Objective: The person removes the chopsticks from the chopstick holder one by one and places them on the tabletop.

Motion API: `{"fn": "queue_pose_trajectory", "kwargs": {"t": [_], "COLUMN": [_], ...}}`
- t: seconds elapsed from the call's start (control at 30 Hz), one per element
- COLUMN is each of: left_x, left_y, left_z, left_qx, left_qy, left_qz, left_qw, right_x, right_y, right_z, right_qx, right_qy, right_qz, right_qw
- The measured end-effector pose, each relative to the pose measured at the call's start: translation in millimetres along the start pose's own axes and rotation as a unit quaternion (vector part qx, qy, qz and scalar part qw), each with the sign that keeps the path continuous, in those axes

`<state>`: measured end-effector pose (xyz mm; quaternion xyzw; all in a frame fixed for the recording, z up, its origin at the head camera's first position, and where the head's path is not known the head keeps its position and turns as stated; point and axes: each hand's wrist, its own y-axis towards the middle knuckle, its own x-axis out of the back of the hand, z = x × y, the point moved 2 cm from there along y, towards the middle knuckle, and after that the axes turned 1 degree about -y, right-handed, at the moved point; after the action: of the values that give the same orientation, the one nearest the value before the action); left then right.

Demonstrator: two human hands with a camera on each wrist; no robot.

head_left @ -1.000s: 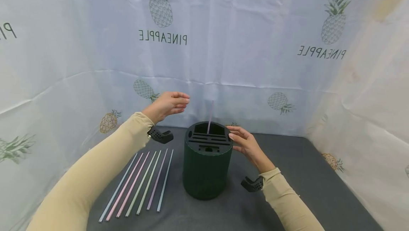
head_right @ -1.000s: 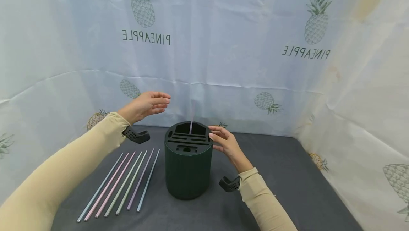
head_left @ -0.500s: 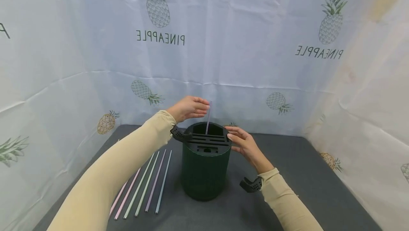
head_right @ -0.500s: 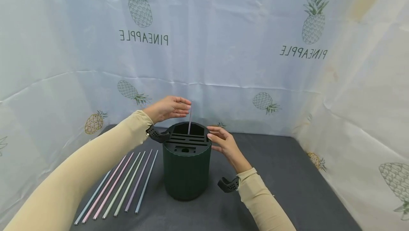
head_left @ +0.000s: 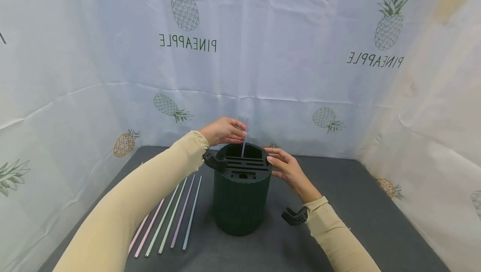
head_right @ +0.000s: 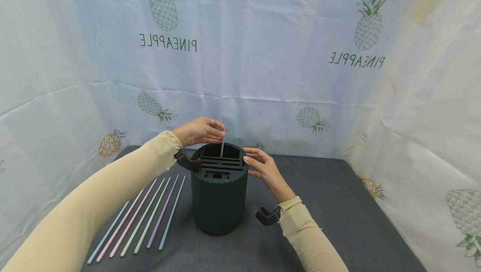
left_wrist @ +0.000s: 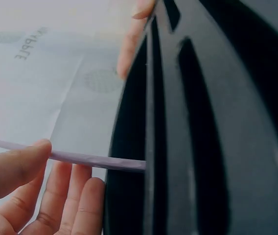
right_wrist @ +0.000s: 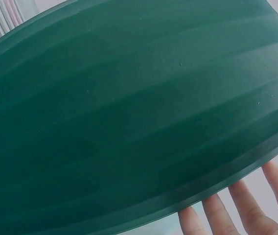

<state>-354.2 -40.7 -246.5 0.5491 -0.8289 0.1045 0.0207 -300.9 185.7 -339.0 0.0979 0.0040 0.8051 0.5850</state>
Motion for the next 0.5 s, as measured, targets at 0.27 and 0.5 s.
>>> {"fn": "queue_pose_trajectory", "kwargs": {"t": [0.27, 0.5], "left_x": [-1.3, 9.0], "left_y": [-1.1, -14.3], "left_z": [0.7, -12.9], "left_qx": [-0.019, -0.073], "left_qy": [0.030, -0.020], "left_qz": [-0.001, -0.015], "left_qw": [0.9994, 0.9970], "right_x": [-0.3, 0.2], "right_y": [-0.2, -0.8], "right_z": [1.0, 2.1], "right_qx": [-0.005, -0.001], "right_qy": [0.005, 0.011], "right_qz": [-0.005, 0.001], "right_qw": [1.0000, 0.9999]}}
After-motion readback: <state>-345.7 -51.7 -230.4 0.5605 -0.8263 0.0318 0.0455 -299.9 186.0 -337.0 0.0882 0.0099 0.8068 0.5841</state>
